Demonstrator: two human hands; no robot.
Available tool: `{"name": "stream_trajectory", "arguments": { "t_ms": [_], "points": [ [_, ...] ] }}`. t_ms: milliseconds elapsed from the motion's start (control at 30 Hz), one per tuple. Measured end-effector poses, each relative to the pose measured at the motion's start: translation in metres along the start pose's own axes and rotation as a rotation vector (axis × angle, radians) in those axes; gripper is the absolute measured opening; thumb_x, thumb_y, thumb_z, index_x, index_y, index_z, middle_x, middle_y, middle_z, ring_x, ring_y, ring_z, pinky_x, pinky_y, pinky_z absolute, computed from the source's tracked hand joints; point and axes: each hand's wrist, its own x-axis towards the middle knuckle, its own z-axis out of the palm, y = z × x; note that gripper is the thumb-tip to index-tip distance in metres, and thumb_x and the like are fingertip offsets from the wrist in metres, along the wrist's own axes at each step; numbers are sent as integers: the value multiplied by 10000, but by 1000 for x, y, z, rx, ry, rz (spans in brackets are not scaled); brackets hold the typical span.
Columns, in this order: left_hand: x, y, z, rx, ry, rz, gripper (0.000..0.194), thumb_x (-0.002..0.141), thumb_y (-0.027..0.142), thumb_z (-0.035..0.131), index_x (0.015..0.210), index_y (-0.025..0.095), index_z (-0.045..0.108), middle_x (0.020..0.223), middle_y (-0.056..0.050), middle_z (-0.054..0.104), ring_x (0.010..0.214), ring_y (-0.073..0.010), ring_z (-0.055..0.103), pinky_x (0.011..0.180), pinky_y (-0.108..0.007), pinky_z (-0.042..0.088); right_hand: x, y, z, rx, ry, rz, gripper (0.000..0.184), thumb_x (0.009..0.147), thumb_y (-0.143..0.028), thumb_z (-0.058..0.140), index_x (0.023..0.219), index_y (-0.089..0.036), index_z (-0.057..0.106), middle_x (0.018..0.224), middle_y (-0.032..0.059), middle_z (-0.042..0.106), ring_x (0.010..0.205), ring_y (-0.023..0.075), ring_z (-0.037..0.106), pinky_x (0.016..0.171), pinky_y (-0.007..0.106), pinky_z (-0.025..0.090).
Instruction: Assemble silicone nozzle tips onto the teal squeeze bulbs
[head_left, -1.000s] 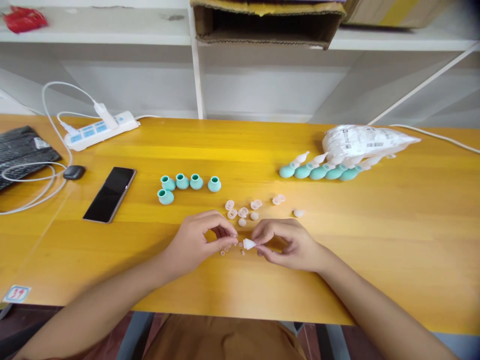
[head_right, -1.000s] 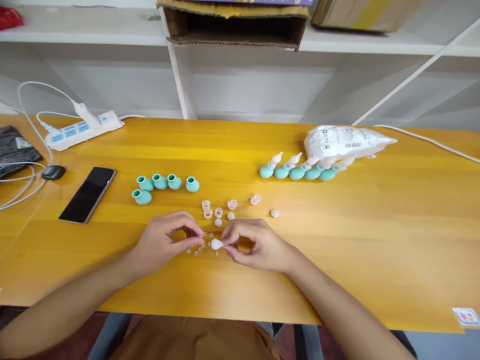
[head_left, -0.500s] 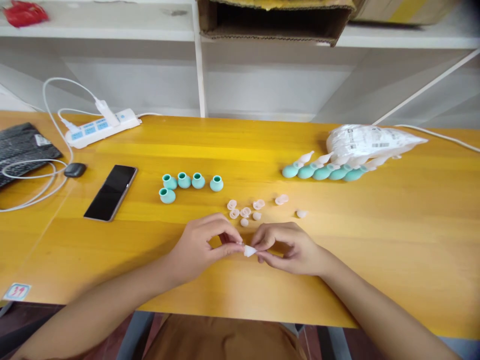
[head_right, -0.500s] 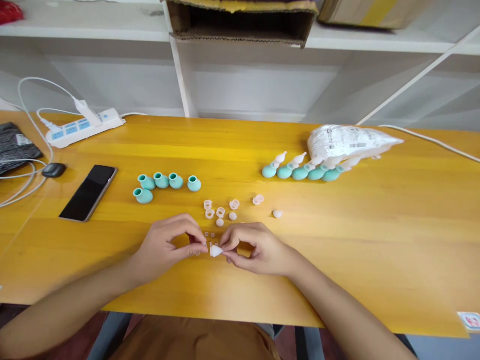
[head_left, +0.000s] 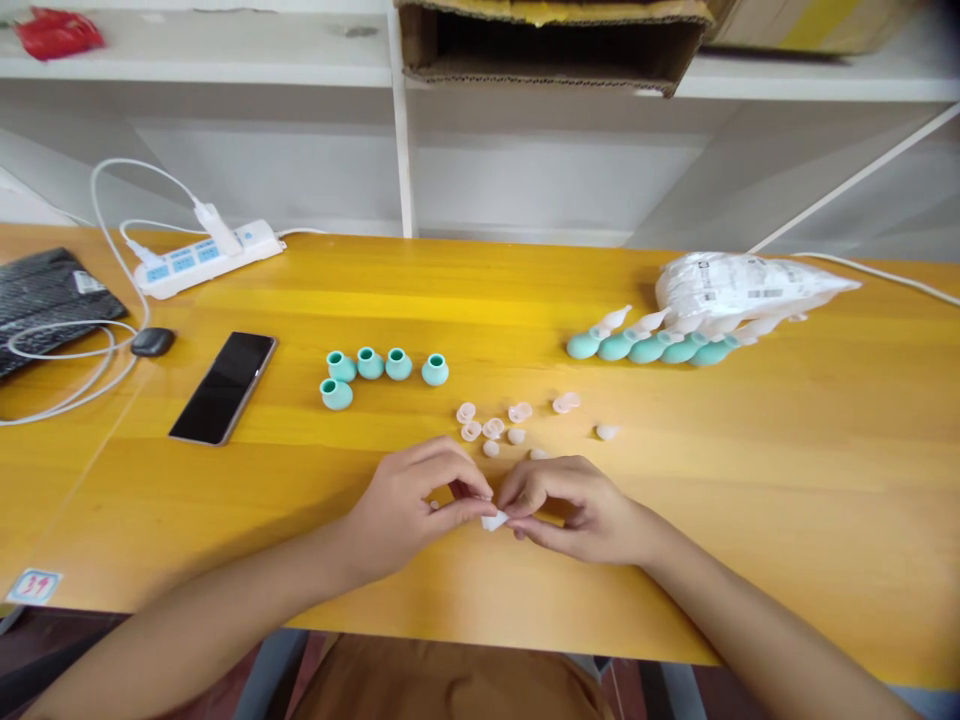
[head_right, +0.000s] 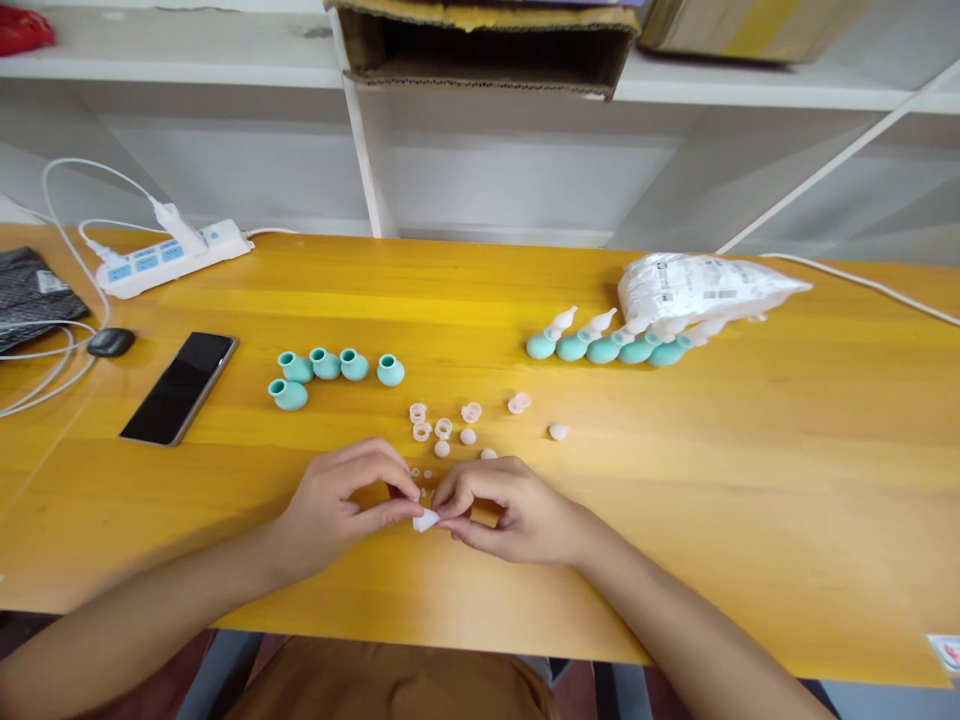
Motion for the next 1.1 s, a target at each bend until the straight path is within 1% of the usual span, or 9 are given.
{"name": "stream_trajectory", "arguments": {
  "t_ms": [100, 200, 300, 400, 533, 667, 833, 1100],
  "points": [
    [0, -1, 1, -20, -11, -16, 84, 991, 205, 889, 976, 200, 807, 945, -14, 785, 872, -145, 749, 831, -237, 596, 1, -1, 2, 17, 16, -5, 133, 1037, -128, 782, 1002, -236, 713, 1003, 78, 866, 882, 176, 847, 758, 274, 672],
    [1, -1, -1, -35, 20, -32, 102, 981, 215, 902, 950, 201, 805, 922, -9, 783, 847, -139, 749, 800, -228, 590, 1, -1, 2, 22, 31, -16, 128, 1039, -130, 777, 999, -233, 714, 987, 76, 860, 862, 173, 837, 747, 270, 667],
    [3, 0, -4, -24, 29, -33, 94, 983, 194, 895, 955, 197, 805, 935, -12, 793, 855, -136, 758, 803, -220, 587, 0, -1, 0, 1, 94, -17, 117, 1035, -142, 784, 990, -230, 722, 965, 72, 847, 815, 168, 816, 717, 273, 660],
    [4, 0, -5, -14, -4, -13, 83, 994, 200, 887, 980, 193, 806, 961, -20, 807, 895, -144, 771, 843, -225, 590, 0, 0, -1, -12, 151, -22, 108, 1034, -143, 786, 992, -223, 727, 961, 74, 841, 771, 160, 801, 670, 266, 647],
    [2, -3, -3, -27, -14, 39, 93, 999, 225, 888, 984, 185, 805, 953, -25, 816, 887, -145, 771, 830, -222, 586, 0, 0, 1, 26, 135, -32, 128, 1016, -109, 795, 993, -211, 722, 966, 66, 842, 784, 142, 802, 700, 245, 645],
    [0, -6, 0, -35, -27, 87, 97, 986, 212, 898, 990, 181, 806, 939, -26, 822, 860, -145, 759, 808, -226, 581, 0, 0, 2, 47, 156, -22, 150, 995, -88, 807, 988, -209, 718, 976, 56, 841, 760, 121, 788, 696, 222, 635],
    [-1, -9, 2, -30, -8, 101, 116, 969, 212, 912, 997, 175, 806, 942, -31, 821, 845, -144, 756, 772, -226, 577, 0, -1, 1, 13, 131, -22, 156, 989, -86, 812, 965, -209, 719, 959, 49, 850, 803, 123, 803, 744, 216, 635],
    [-2, -6, 2, -9, 21, 118, 126, 952, 198, 923, 988, 169, 805, 938, -28, 819, 830, -133, 752, 758, -214, 578, 1, -2, 1, 27, 109, -21, 141, 1003, -94, 805, 981, -210, 729, 965, 61, 855, 830, 136, 818, 755, 230, 652]
  ]
}}
